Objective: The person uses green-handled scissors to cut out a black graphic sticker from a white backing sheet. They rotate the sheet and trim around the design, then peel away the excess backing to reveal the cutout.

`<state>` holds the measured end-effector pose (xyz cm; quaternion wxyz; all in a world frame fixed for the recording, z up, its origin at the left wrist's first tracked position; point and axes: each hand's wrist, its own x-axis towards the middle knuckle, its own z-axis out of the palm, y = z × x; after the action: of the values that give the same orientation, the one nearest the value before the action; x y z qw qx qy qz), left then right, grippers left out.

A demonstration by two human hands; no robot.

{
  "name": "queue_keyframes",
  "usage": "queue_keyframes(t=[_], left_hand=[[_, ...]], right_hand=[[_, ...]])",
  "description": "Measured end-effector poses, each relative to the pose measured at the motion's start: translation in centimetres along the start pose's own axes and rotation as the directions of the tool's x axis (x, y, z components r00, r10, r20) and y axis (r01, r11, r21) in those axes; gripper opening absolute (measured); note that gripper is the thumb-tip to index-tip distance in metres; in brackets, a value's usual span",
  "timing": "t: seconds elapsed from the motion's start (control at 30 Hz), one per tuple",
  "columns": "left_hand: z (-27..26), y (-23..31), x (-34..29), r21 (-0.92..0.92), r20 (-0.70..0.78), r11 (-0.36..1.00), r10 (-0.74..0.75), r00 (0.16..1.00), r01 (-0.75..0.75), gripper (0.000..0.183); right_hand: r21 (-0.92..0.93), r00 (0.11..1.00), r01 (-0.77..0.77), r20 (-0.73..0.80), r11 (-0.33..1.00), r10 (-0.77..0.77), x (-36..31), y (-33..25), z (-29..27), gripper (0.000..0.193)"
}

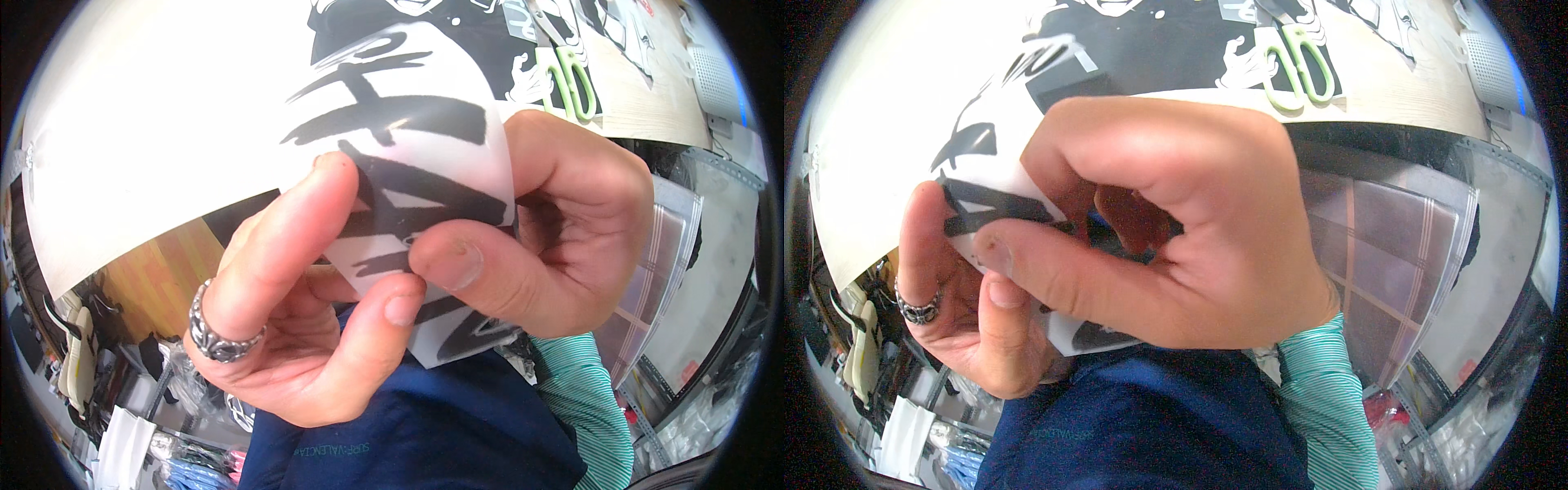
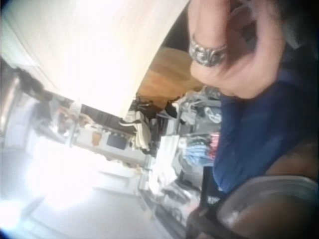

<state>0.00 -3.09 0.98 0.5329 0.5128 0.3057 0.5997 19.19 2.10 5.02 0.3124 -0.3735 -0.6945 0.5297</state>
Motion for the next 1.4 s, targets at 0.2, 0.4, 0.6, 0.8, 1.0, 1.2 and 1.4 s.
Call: queue_keyframes(t=[0.2, 0.4, 0.6, 0.8, 1.0, 1.2, 1.4], left_hand=[[-0.7, 0.2, 0.6, -0.074, 0.115, 0.996, -0.030, 0.993, 0.039, 0.066], [-1.1, 0.3, 0.8, -0.053, -0.015, 0.998, -0.036, 0.999, 0.035, 0.070], [0.4, -1.4, 0.8, -0.207, -0.278, 0.977, -0.009, 0.961, -0.051, 0.077], [0.2, -2.0, 1.6, -0.310, -0.165, 0.945, 0.058, 0.985, -0.107, 0.087], [0.4, -2.0, 2.1, -0.356, -0.126, 0.929, 0.062, 0.990, -0.103, 0.090], [0.7, -1.8, 2.8, -0.379, -0.102, 0.920, 0.068, 0.993, -0.102, 0.093], [0.4, -1.3, 2.1, -0.381, -0.143, 0.909, 0.124, 0.982, -0.170, 0.097]], right_hand=[[0.186, 0.984, -0.102, -0.123, 0.977, 0.126, -0.7, -0.3, 0.6, 0.022], [0.176, 0.875, 0.109, -0.484, 0.978, -0.011, -1.6, 1.5, 1.9, 0.023], [-0.343, 0.552, -0.280, -0.822, 0.897, -0.142, -2.9, 6.3, -2.4, 0.021], [-0.569, 0.715, -0.531, -0.698, 0.628, -0.027, -3.5, 6.8, -3.2, 0.022], [-0.348, 0.627, -0.580, -0.768, 0.737, 0.132, -3.8, 7.7, -5.3, 0.029], [-0.437, 0.634, -0.667, -0.758, 0.603, 0.153, -3.5, 7.1, -5.4, 0.030], [-0.371, 0.702, -0.576, -0.681, 0.729, 0.208, -4.1, 7.8, -7.2, 0.028]])
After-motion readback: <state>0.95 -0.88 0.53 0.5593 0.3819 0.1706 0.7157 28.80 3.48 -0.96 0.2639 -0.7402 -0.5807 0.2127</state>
